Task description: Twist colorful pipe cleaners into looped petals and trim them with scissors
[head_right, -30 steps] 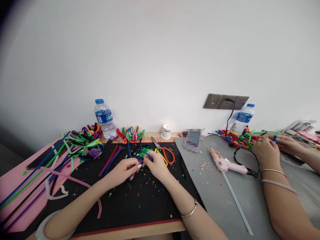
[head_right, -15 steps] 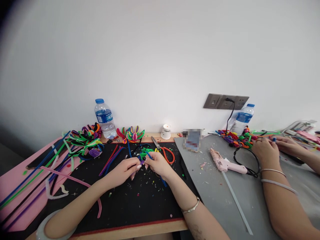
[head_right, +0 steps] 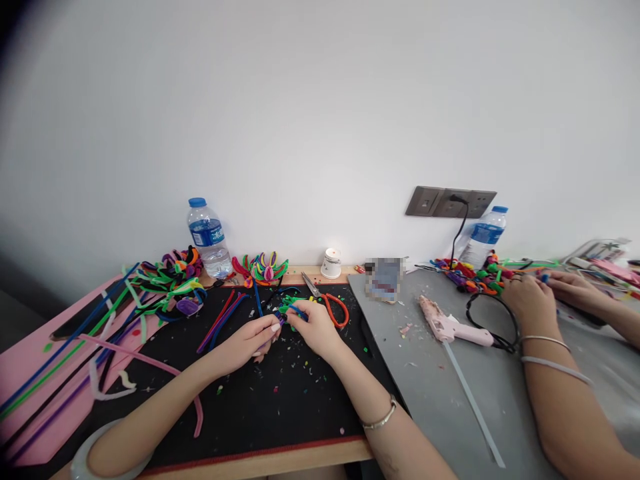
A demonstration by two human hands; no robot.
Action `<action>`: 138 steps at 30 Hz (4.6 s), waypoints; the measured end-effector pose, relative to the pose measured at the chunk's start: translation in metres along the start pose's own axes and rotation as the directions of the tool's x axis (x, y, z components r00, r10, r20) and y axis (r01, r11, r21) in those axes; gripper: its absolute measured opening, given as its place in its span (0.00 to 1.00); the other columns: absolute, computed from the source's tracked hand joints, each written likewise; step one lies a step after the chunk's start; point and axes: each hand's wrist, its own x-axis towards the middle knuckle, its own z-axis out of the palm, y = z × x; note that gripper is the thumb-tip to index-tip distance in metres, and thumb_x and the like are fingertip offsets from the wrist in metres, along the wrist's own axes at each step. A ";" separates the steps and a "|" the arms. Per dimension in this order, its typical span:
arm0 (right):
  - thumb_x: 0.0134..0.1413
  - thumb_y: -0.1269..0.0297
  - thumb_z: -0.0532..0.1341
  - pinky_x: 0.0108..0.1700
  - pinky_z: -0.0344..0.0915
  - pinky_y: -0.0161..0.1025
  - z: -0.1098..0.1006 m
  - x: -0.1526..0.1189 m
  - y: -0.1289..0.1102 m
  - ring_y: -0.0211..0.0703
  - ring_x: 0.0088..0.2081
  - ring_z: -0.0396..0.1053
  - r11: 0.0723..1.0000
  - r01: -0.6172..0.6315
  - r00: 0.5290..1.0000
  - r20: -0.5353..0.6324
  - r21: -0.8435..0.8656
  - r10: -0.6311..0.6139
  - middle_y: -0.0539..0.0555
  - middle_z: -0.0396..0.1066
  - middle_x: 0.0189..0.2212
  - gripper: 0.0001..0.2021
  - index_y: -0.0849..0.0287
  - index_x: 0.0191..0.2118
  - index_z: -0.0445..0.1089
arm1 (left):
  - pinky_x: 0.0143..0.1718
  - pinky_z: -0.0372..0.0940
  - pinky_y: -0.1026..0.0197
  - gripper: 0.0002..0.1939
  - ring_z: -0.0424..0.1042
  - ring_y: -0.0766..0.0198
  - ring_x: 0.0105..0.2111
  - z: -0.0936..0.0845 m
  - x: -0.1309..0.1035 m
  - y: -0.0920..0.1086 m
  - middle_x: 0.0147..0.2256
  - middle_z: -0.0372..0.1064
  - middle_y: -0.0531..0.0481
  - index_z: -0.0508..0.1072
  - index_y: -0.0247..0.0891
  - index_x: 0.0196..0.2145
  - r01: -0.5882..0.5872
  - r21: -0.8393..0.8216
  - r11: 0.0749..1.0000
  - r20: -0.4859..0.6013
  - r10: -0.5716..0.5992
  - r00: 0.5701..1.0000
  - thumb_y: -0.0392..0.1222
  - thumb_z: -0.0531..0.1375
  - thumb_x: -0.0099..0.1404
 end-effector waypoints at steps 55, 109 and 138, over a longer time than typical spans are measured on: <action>0.51 0.57 0.55 0.22 0.47 0.30 0.002 -0.003 -0.001 0.31 0.19 0.49 0.956 -0.138 0.982 0.164 0.257 0.098 0.45 0.53 0.16 0.14 0.61 0.21 0.60 | 0.28 0.59 0.66 0.13 0.60 0.69 0.25 -0.006 0.000 0.008 0.24 0.58 0.55 0.64 0.35 0.29 -0.167 0.245 0.955 -0.069 0.189 0.979 0.47 0.49 0.62; 0.45 0.67 0.57 0.32 0.62 0.35 0.008 0.000 0.001 0.38 0.28 0.66 0.933 -0.104 0.960 -0.209 0.346 0.185 0.52 0.69 0.26 0.09 0.64 0.34 0.70 | 0.39 0.68 0.58 0.18 0.73 0.62 0.31 -0.008 0.003 0.007 0.31 0.73 0.49 0.70 0.34 0.40 -0.204 -0.120 0.972 -0.518 0.114 0.848 0.42 0.62 0.51; 0.40 0.64 0.64 0.22 0.53 0.29 0.004 -0.005 -0.005 0.31 0.23 0.62 0.758 -0.154 0.983 0.020 0.634 0.184 0.53 0.72 0.30 0.15 0.61 0.38 0.71 | 0.34 0.63 0.63 0.08 0.70 0.63 0.30 -0.013 -0.003 0.011 0.29 0.73 0.49 0.76 0.41 0.32 -0.250 0.502 0.828 -0.403 0.480 0.780 0.41 0.58 0.57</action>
